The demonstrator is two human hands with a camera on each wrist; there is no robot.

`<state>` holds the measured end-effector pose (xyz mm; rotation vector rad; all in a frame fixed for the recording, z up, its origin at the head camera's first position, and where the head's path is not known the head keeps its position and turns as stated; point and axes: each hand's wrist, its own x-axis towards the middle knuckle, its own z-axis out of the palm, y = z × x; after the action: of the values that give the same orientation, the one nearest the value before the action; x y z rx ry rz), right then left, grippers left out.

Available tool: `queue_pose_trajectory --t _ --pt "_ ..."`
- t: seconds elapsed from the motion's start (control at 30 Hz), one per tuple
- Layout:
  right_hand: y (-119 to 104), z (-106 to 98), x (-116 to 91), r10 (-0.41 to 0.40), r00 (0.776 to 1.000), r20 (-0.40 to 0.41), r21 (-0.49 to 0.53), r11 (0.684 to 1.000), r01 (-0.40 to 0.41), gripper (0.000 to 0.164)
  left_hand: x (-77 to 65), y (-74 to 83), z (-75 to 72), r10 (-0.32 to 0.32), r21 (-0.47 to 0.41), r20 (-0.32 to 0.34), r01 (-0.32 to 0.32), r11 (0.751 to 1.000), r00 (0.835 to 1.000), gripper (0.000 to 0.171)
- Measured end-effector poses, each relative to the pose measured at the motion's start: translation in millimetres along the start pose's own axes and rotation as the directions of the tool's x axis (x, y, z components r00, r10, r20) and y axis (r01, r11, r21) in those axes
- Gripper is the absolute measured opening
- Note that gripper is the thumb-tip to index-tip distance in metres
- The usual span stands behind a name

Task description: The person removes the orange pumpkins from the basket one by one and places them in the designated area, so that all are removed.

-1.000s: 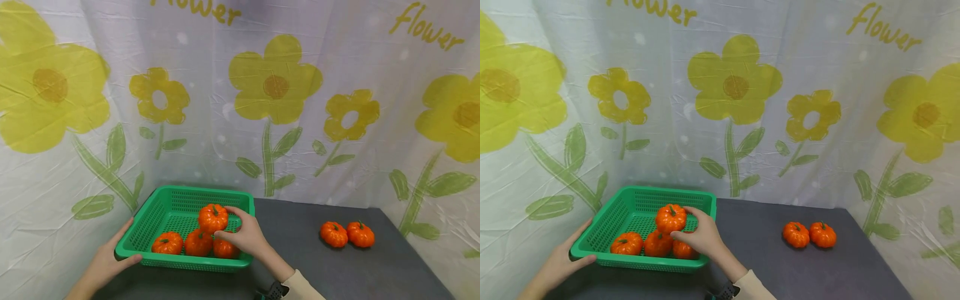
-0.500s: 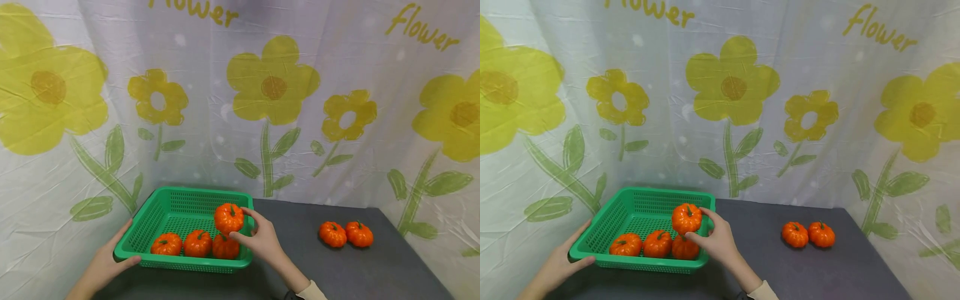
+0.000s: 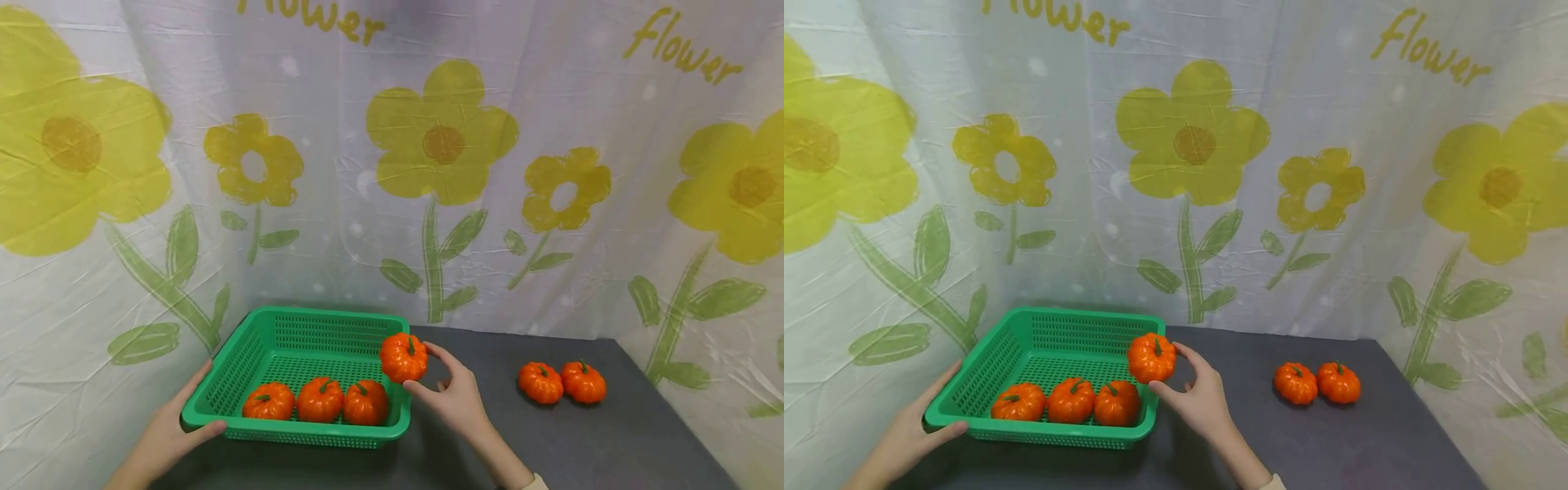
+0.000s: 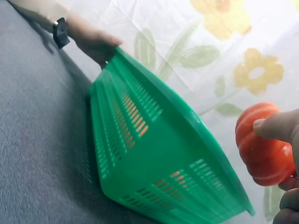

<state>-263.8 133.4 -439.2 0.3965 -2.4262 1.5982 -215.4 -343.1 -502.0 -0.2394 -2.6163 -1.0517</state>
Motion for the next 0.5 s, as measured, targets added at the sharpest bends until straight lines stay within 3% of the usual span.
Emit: queue_pose_trajectory --t 0.2,0.5 --pt "7 -14 -3 0.02 0.998 -0.053 -0.044 0.999 -0.022 0.073 1.4 -1.0 -0.3 -0.027 0.012 0.03 0.026 1.0 0.999 0.108" --pt "20 -35 -6 0.025 0.993 -0.119 -0.108 0.993 -0.038 0.075 0.5 -1.5 -0.8 -0.017 0.001 0.014 0.017 1.0 1.0 0.108"
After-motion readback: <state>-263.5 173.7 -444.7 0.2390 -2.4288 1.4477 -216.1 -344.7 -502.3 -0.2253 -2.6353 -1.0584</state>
